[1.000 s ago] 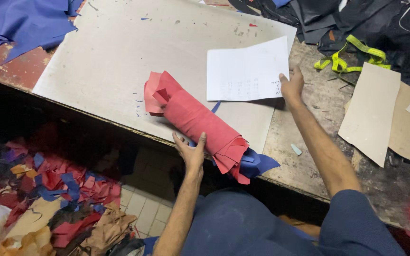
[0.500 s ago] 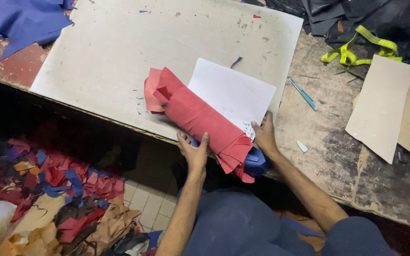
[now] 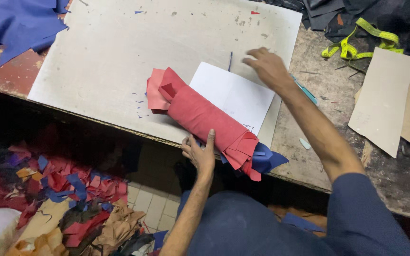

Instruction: The person gathers red fabric pieces from a scrap pile, rolls them into a tight bundle on the worktable, and ties the roll with a blue fabric strip. They then mark the bundle with a white chalk-like marker and attach a printed label around it.

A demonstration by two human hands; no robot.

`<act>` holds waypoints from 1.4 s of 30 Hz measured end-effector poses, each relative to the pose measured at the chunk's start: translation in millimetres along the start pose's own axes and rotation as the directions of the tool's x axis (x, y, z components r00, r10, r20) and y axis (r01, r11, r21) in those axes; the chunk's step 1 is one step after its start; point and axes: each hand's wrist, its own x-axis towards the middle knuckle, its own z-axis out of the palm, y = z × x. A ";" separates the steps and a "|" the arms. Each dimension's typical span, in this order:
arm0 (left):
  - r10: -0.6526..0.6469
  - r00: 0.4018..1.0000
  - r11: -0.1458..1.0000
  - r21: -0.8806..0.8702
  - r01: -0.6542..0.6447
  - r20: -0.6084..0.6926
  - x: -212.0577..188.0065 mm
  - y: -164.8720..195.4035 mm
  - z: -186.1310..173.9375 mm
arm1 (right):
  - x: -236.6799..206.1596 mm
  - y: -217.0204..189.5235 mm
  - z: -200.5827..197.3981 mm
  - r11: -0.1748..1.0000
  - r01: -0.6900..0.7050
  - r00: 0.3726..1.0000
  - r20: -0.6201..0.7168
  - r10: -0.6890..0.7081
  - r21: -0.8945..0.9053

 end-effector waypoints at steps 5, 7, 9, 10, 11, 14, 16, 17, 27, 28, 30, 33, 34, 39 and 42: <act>0.016 1.000 0.999 0.032 -0.015 -0.011 3.5 -7.6 -0.8 | 53.0 -15.0 45.9 0.970 0.221 0.973 0.044 -0.227 0.101; 0.013 1.000 0.999 0.053 -0.013 0.000 3.5 -7.5 -3.5 | 51.4 -6.0 45.4 0.974 0.217 0.959 0.175 -0.225 0.062; 0.004 1.000 0.996 0.088 -0.006 0.028 2.2 -5.3 -6.4 | 41.7 10.7 38.0 0.979 0.205 0.912 0.359 -0.198 0.017; 0.008 0.999 0.996 0.091 -0.011 0.034 1.3 -3.6 -7.6 | 34.3 17.9 29.4 0.985 0.172 0.892 0.419 -0.170 0.034; 0.012 0.999 0.995 0.095 -0.016 0.039 0.7 -1.6 -8.7 | 24.3 22.9 17.7 0.989 0.137 0.867 0.477 -0.143 0.049; 0.029 0.997 0.997 0.065 -0.034 0.077 1.0 3.7 -13.9 | 10.1 10.0 -12.8 0.997 -0.031 0.865 0.503 -0.010 0.075; 0.045 0.990 0.997 0.049 -0.052 0.135 6.0 6.5 -18.5 | 13.4 -9.2 -36.2 0.988 -0.142 0.873 0.478 0.097 0.058; 0.045 0.984 0.997 0.050 -0.054 0.175 8.9 6.9 -21.2 | 18.0 -24.6 -44.7 0.982 -0.184 0.868 0.474 0.145 0.038; 0.433 0.748 0.848 0.055 -0.528 0.503 43.2 -19.6 -69.7 | -35.9 -217.2 -93.1 0.992 -0.098 0.883 0.453 0.122 -0.076; 0.468 0.736 0.829 0.046 -0.557 0.489 50.5 -20.8 -74.7 | -41.5 -238.5 -86.1 0.982 -0.161 0.879 0.437 0.190 -0.103; 0.531 0.708 0.789 0.033 -0.614 0.465 66.2 -23.1 -86.1 | -49.3 -278.9 -68.3 0.946 -0.288 0.857 0.402 0.323 -0.148; 0.612 0.632 0.736 -0.050 -0.675 0.476 83.7 -25.8 -100.7 | -51.9 -321.1 -44.7 0.830 -0.500 0.788 0.266 0.555 -0.248; 0.629 0.587 0.682 0.001 -0.731 0.509 87.9 -26.2 -102.5 | -49.9 -326.3 -38.1 0.777 -0.586 0.733 0.259 0.629 -0.231; 0.632 0.432 0.468 0.127 -0.874 0.643 91.9 -31.7 -98.1 | -37.9 -359.3 -9.7 0.489 -0.872 0.482 0.190 0.855 0.014; 0.666 0.409 0.436 0.119 -0.892 0.624 91.7 -33.8 -89.3 | -33.9 -365.9 -1.9 0.400 -0.912 0.408 0.112 0.906 0.089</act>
